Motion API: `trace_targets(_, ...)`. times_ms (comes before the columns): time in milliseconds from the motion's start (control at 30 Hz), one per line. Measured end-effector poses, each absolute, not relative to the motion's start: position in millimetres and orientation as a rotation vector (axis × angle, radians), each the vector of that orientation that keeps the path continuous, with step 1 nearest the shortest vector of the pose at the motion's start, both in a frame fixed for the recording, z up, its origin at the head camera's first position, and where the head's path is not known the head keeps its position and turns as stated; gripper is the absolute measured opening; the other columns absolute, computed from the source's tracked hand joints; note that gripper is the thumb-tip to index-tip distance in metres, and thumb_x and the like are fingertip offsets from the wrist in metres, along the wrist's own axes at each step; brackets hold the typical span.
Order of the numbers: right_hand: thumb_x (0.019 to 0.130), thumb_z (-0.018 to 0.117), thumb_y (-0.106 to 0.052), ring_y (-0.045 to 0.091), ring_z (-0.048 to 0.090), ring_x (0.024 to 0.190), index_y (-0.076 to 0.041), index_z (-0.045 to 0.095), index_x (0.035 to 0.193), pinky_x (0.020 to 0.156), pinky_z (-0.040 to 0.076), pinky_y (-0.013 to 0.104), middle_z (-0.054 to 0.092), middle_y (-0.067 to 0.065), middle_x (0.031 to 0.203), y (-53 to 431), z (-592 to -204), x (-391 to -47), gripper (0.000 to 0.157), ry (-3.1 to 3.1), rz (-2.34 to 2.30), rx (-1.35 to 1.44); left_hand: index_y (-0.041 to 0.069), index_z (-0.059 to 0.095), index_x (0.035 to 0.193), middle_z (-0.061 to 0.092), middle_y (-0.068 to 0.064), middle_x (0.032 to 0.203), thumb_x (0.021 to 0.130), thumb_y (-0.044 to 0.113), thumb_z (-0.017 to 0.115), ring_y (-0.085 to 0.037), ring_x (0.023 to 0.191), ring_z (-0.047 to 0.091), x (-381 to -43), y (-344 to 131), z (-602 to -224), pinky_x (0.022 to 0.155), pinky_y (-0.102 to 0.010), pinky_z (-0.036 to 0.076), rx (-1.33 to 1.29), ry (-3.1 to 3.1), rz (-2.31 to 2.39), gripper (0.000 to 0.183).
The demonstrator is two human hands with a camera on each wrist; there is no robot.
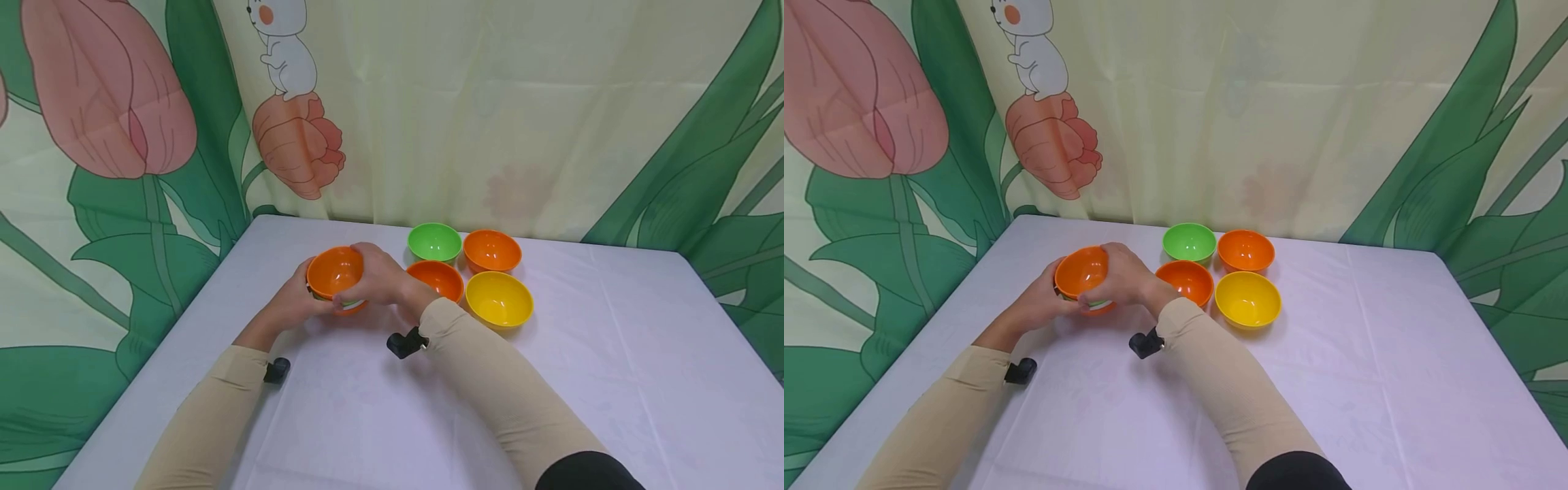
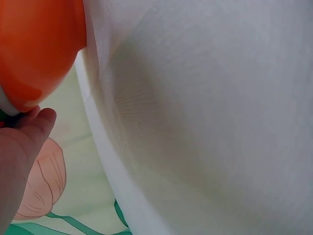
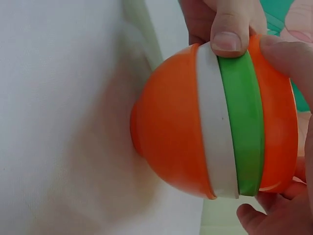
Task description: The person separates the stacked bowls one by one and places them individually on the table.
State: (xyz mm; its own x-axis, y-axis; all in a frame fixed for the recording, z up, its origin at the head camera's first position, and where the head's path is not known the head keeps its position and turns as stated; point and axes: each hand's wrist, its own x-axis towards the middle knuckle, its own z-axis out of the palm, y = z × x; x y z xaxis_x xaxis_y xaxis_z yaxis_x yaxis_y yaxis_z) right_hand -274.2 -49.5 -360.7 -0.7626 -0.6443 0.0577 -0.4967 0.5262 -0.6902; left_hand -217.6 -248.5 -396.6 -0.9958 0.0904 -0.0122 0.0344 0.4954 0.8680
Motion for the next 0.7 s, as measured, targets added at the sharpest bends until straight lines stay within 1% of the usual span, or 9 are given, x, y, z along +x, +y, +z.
trace_targets(167, 0.074, 0.082, -0.041, 0.021, 0.052, 0.117, -0.002, 0.037, 0.149, 0.095, 0.05, 0.033, 0.046, 0.009, 0.144, -48.2, -358.2, -272.4, 0.096, 2.554, -1.076, -0.951, 0.009, 0.028, 0.151, 0.044, -0.01, 0.143, 0.075, 0.015, 0.088, -0.03, 0.13, 0.043, -218.4, -249.2, -398.0, 0.11, -0.051, 0.039, 0.175, 2.645, 1.598, 0.097)
trace_targets(300, 0.075, 0.081, -0.04, 0.02, 0.052, 0.117, -0.003, 0.037, 0.149, 0.095, 0.05, 0.034, 0.047, 0.008, 0.143, -46.8, -354.6, -270.7, 0.094, 2.545, -1.096, -0.948, 0.011, 0.029, 0.151, 0.045, -0.009, 0.143, 0.074, 0.011, 0.088, -0.029, 0.13, 0.042, -218.0, -250.1, -399.0, 0.111, -0.051, 0.037, 0.234, 2.627, 1.632, 0.096)
trace_targets(500, 0.074, 0.081, -0.042, 0.02, 0.052, 0.116, -0.003, 0.038, 0.149, 0.093, 0.051, 0.034, 0.048, 0.008, 0.14, -42.6, -347.8, -268.4, 0.095, 2.541, -1.133, -0.941, 0.011, 0.027, 0.152, 0.043, -0.009, 0.146, 0.075, 0.012, 0.087, -0.03, 0.132, 0.041, -216.4, -250.6, -398.0, 0.113, -0.052, 0.033, 0.212, 2.633, 1.615, 0.098)
trace_targets(700, 0.074, 0.082, -0.042, 0.02, 0.052, 0.116, -0.005, 0.037, 0.15, 0.09, 0.052, 0.034, 0.048, 0.006, 0.14, -36.4, -341.6, -264.5, 0.096, 2.529, -1.167, -0.908, 0.009, 0.023, 0.155, 0.04, -0.011, 0.149, 0.076, 0.015, 0.087, -0.032, 0.135, 0.038, -216.6, -250.6, -396.7, 0.112, -0.054, 0.034, 0.156, 2.646, 1.571, 0.101)
